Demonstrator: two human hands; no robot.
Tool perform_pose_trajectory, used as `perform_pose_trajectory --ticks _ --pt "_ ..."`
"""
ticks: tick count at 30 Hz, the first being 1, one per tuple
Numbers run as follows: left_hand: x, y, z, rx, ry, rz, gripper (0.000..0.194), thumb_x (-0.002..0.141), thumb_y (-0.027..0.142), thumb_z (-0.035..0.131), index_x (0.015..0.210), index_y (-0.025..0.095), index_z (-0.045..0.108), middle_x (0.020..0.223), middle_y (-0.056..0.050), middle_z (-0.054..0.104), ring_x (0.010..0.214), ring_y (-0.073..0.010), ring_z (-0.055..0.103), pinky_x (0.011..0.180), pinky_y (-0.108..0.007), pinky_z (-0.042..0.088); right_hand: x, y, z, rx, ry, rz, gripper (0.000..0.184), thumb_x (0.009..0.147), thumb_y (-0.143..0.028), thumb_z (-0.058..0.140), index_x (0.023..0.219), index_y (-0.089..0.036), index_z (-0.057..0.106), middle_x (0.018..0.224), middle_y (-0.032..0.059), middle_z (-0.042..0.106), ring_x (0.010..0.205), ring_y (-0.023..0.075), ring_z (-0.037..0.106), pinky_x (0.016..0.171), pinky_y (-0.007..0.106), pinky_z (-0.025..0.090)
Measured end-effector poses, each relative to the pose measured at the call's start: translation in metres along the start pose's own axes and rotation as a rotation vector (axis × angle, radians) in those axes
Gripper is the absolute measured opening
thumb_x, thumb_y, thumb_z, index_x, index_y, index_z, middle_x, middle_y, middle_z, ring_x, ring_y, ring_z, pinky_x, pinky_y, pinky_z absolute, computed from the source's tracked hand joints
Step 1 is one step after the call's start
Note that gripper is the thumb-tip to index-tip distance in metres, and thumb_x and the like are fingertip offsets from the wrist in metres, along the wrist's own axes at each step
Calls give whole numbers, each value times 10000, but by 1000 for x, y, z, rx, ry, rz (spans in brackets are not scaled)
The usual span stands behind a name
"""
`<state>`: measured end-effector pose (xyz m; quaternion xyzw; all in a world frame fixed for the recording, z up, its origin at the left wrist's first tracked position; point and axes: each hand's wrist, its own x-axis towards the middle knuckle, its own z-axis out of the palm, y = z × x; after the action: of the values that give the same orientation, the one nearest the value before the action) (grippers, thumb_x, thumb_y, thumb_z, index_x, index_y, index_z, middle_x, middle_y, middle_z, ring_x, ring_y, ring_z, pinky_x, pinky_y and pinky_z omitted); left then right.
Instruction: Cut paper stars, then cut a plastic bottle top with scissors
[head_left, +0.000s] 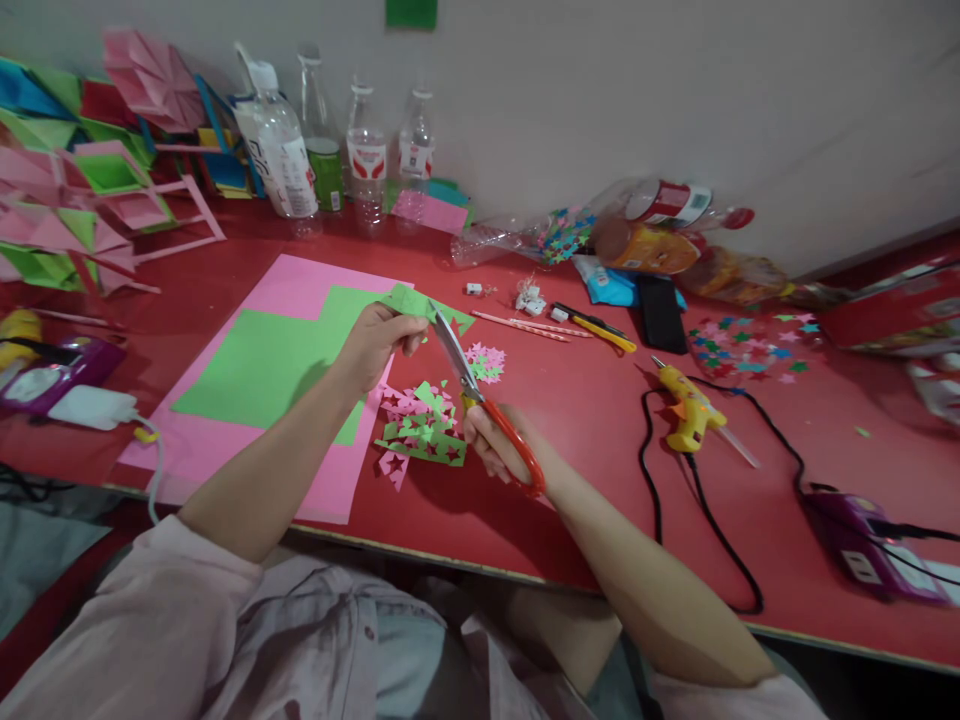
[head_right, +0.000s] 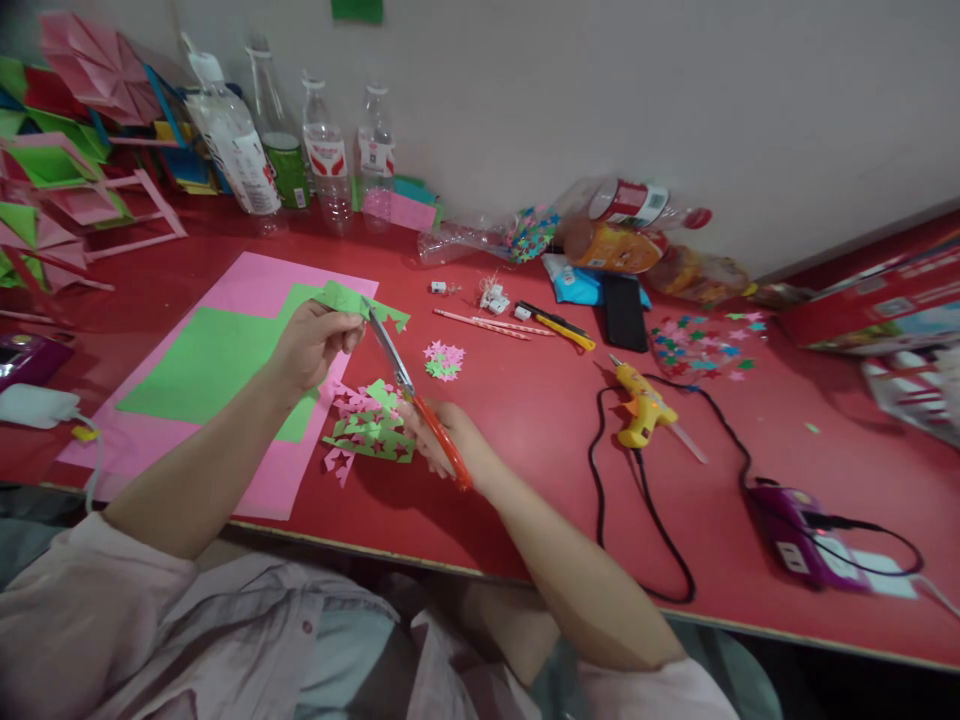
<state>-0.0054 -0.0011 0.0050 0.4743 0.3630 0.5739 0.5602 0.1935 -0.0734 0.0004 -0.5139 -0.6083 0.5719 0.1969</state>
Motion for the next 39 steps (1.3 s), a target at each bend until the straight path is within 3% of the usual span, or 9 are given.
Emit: perform_pose_trajectory --ticks 11,19,28,39 --pt "0 0 1 39 12 -5 279 643 229 617 388 169 520 389 31 473 422 -43 432 482 -213 375 0 -3 2 4 29 36 469 887 -637 458 664 -226 428 370 -95 352 274 72 352 335 227 326" --pt "0 -2 -1 45 -42 -16 362 655 247 634 346 179 457 379 28 467 423 -49 421 492 -225 374 0 0 0 35 19 2 487 873 -673 461 685 -224 462 386 -103 351 284 62 347 376 230 377" --pt "2 -2 -1 6 -32 -7 366 643 223 637 338 180 440 365 30 472 404 -41 429 473 -212 360 0 0 2 41 32 -4 545 830 -755 465 674 -234 433 373 -108 340 258 68 338 323 227 329" --pt "1 2 1 -79 51 -9 165 646 180 615 513 180 517 407 55 496 388 -36 421 430 -185 335 -2 -7 -1 24 37 11 514 841 -711 477 656 -237 411 368 -110 332 262 67 337 325 215 311"
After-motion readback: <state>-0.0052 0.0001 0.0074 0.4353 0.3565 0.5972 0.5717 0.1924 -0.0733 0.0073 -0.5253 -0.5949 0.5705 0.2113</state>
